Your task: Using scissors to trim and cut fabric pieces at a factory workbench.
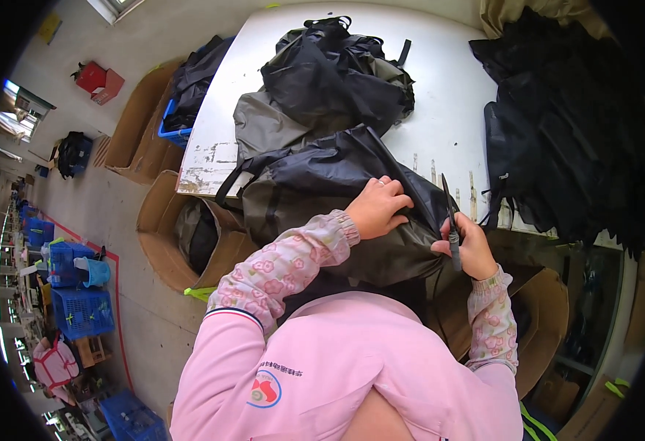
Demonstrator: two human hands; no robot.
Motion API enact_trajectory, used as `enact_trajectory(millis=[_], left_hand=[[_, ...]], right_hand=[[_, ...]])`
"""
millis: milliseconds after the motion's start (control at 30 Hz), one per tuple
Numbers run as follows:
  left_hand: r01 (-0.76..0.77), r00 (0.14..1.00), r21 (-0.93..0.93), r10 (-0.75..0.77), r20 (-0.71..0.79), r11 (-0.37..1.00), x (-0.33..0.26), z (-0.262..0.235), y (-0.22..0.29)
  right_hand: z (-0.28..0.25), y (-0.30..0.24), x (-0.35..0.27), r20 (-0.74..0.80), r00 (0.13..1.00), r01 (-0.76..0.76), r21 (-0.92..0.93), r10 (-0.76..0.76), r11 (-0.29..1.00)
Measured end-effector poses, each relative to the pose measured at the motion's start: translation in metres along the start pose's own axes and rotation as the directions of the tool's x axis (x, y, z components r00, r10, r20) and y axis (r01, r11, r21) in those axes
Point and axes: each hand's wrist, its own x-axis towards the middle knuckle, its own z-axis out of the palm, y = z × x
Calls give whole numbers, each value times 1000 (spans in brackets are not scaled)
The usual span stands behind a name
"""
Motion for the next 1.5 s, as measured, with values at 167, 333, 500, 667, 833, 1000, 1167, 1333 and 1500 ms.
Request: enact_trajectory(millis=[167, 333, 500, 667, 833, 1000, 1167, 1333, 1500], left_hand=[[-94, 980, -23, 97, 174, 995, 3, 19, 5], [136, 971, -493, -17, 238, 860, -3, 2, 8], [320, 903, -581, -55, 427, 748, -6, -12, 16], [351, 916, -641, -108, 386, 683, -19, -2, 8], [405, 901, -671, -146, 408, 621, -21, -8, 8], [400, 907, -678, -158, 391, 617, -19, -7, 10], [415, 902, -669, -182, 391, 617, -17, -10, 14], [429, 899, -680, -203, 389, 594, -16, -9, 16], [438, 896, -682, -219, 388, 585, -16, -8, 19]], right_hand=[[-5, 6, -17, -2, 1000, -28, 43, 28, 999], [-12, 20, -23, -65, 997, -41, 28, 43, 999], [-5, 9, -16, 2, 1000, 22, -53, -22, 998], [-6, -3, -11, 39, 998, 63, -157, -57, 986], [-29, -30, -12, 204, 956, 293, -699, -211, 652], [-38, -36, -12, 244, 932, 357, -743, -268, 566], [-40, -36, -11, 269, 933, 357, -757, -237, 547], [-36, -30, -12, 269, 921, 385, -742, -283, 548], [-36, -27, -13, 258, 921, 381, -748, -292, 543]])
